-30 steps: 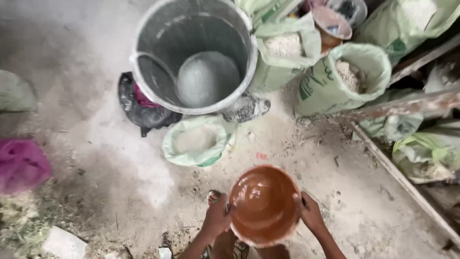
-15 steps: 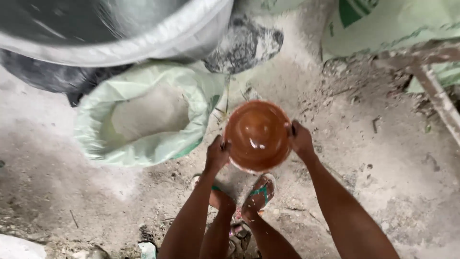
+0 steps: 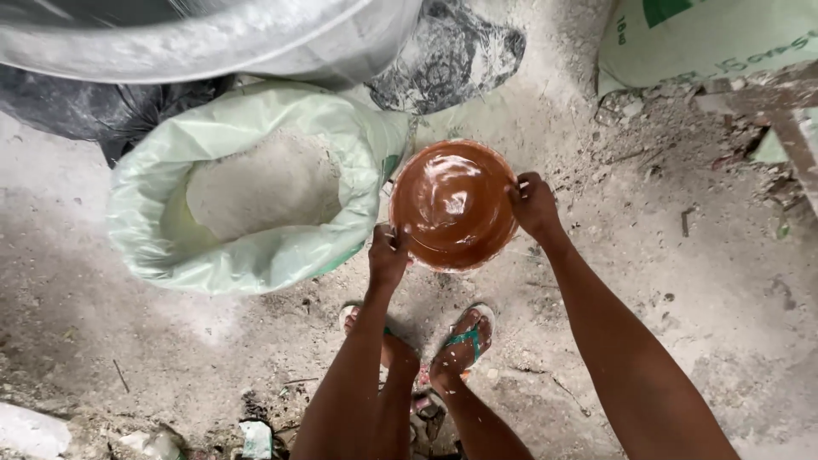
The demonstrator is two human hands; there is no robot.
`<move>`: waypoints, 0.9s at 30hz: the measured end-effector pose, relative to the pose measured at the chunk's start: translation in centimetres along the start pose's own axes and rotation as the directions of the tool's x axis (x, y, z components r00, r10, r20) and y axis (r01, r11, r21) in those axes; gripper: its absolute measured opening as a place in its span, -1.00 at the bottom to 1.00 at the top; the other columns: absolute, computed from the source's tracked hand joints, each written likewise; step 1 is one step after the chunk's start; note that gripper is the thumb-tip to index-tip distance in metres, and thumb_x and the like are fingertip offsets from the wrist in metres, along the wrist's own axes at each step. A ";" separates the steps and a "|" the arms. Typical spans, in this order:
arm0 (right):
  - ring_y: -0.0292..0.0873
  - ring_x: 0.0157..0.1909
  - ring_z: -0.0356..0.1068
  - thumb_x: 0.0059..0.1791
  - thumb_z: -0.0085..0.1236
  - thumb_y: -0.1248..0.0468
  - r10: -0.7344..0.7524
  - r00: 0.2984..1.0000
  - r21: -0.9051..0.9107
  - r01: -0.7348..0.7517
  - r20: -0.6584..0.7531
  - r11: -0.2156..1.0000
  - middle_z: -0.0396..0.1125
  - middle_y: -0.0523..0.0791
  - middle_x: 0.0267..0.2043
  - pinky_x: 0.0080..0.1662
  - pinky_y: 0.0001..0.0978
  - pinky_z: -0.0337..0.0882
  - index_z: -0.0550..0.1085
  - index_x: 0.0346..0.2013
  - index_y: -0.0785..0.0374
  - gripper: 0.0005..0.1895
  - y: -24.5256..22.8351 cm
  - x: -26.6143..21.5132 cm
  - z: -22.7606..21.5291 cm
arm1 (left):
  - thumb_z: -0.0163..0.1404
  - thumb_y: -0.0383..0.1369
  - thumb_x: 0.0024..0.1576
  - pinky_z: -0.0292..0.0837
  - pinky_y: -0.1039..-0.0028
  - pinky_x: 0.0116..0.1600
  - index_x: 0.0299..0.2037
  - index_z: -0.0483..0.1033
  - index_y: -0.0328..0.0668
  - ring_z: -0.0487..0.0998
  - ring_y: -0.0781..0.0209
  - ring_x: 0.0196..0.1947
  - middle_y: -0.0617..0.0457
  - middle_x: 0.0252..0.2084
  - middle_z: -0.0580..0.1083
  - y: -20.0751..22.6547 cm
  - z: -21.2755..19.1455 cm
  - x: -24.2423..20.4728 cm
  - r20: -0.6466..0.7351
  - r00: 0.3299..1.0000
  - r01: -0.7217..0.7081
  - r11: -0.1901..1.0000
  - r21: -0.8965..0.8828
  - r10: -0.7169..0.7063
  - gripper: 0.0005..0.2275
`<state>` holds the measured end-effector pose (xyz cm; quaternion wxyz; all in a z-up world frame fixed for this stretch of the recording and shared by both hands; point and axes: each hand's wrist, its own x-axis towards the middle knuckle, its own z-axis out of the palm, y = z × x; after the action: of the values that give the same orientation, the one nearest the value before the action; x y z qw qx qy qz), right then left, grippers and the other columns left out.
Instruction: The person fills a bucket with water using a pink cup from a tap, then scoops white powder from a bag into the bucket. Finally, the person mixes the contents of a larger bucket by hand.
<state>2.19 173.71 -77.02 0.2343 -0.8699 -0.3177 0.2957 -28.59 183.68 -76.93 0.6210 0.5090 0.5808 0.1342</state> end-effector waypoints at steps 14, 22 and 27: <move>0.15 0.26 0.30 0.11 -0.09 0.15 -0.239 0.971 0.237 0.235 -0.013 0.943 0.26 0.14 0.25 0.10 -0.09 0.43 0.34 0.22 0.28 -0.58 -27.4 -12.6 -7.7 | -0.26 -0.14 0.45 0.49 0.32 -0.07 0.35 0.24 -0.10 0.58 0.05 -0.15 -0.26 0.03 0.62 6.3 -21.2 -12.6 -0.371 0.766 0.533 0.841 -0.092 -0.525 -0.64; 0.11 0.34 0.28 0.12 -0.16 0.09 -0.318 0.823 -0.009 0.365 0.471 0.931 0.25 0.02 0.36 0.31 -0.01 0.25 0.33 0.31 0.16 -0.51 -40.4 -9.2 3.4 | -0.10 -0.20 0.30 0.41 0.16 0.07 0.42 0.16 -0.24 0.48 -0.16 0.00 -0.24 0.07 0.45 18.4 -29.9 -3.9 -0.349 0.934 -0.084 0.996 -0.011 0.075 -0.49; 0.38 0.33 0.12 -0.02 -0.05 -0.04 -0.475 0.798 -0.456 0.603 0.371 0.655 0.17 0.20 0.36 0.28 0.36 0.08 0.32 0.32 0.26 -0.32 -37.1 -2.1 15.7 | -0.05 -0.16 0.35 0.41 0.26 0.05 0.30 0.33 -0.19 0.54 0.03 -0.04 -0.18 0.04 0.53 22.3 -29.7 -1.7 -0.015 0.989 -0.134 0.923 0.360 0.149 -0.60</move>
<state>-24.96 201.24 -65.39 0.0137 -0.7257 -0.6577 0.2013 -45.07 206.47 -52.60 0.4941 0.6514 0.5700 0.0812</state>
